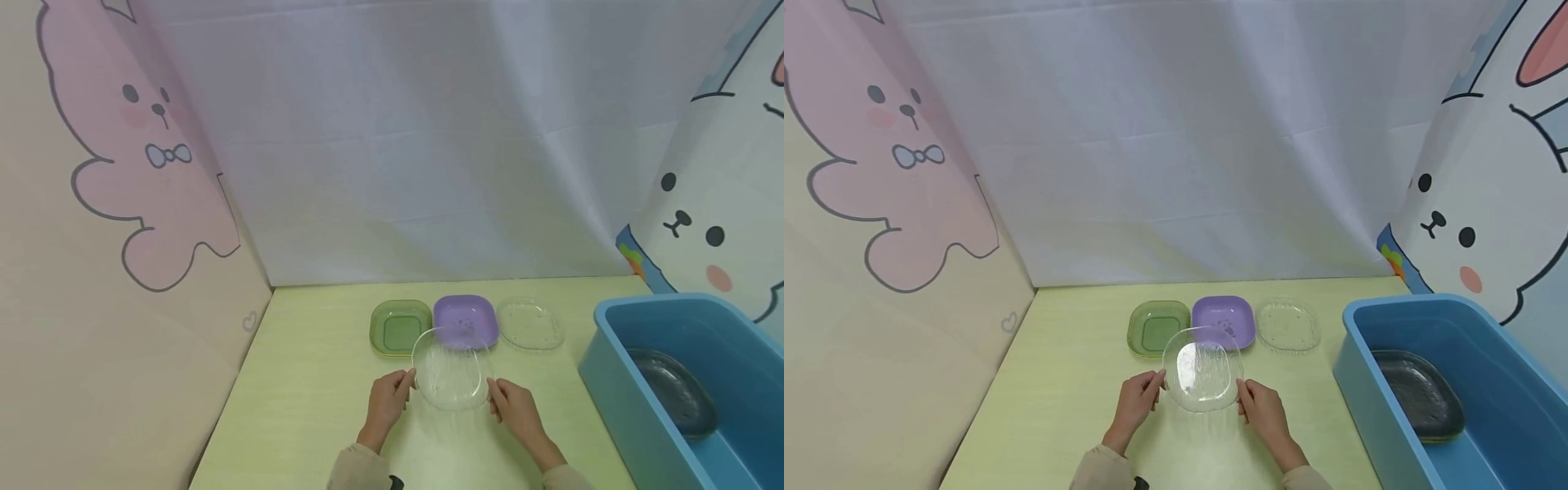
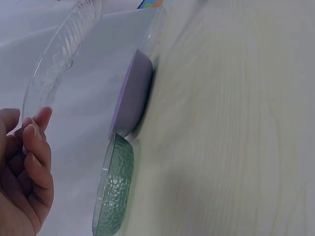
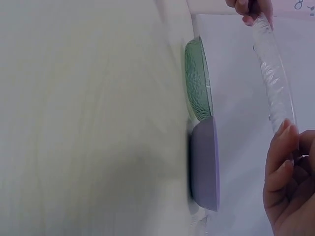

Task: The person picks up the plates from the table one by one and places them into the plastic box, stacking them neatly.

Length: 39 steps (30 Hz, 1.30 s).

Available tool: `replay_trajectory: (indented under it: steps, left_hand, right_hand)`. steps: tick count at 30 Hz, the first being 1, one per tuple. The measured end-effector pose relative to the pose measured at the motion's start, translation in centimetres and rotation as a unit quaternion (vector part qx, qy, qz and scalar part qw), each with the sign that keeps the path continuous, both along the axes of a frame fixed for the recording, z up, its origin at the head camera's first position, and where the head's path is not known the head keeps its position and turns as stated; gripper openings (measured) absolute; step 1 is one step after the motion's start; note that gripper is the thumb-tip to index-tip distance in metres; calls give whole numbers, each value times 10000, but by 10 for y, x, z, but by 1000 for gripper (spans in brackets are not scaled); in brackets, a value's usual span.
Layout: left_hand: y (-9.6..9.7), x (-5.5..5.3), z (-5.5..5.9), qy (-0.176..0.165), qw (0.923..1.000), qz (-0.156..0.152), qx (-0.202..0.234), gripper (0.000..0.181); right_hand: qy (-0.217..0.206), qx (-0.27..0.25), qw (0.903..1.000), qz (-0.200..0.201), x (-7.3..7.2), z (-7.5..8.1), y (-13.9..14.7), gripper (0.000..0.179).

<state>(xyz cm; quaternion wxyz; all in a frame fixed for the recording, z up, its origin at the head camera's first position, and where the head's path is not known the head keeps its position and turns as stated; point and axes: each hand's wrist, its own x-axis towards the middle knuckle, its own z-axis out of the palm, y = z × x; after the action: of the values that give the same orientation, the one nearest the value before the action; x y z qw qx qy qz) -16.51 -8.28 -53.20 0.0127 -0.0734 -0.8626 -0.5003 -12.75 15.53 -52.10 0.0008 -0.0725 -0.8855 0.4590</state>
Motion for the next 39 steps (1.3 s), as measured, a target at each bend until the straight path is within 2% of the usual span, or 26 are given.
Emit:
replay_trajectory:
  steps: [5,11,18,22,27,33,39]
  left_hand:
    - [-4,1,-1,-78,9999,95,-78,40]
    - [-9,5,-10,-223,9991,35,-361,34]
    - [-12,10,-19,-258,9989,-10,-384,32]
    - [-13,11,-18,-194,9992,4,-348,32]
    - [-14,10,-14,-254,9992,34,-301,32]
    - [-15,9,-16,-324,9990,-10,-301,32]
    - [-14,10,-17,-307,9989,9,-340,32]
  right_hand:
    - [138,179,9997,-77,-8,15,10,37]
    - [395,437,9982,-69,-15,32,24,39]
    - [700,758,9947,6,-25,57,31,40]
    - [944,977,9907,93,-33,79,34,42]
    - [1308,1333,9823,173,-46,114,42,44]
    - [1626,1606,9734,181,-56,157,53,45]
    - [1727,1782,9684,242,-61,203,62,46]
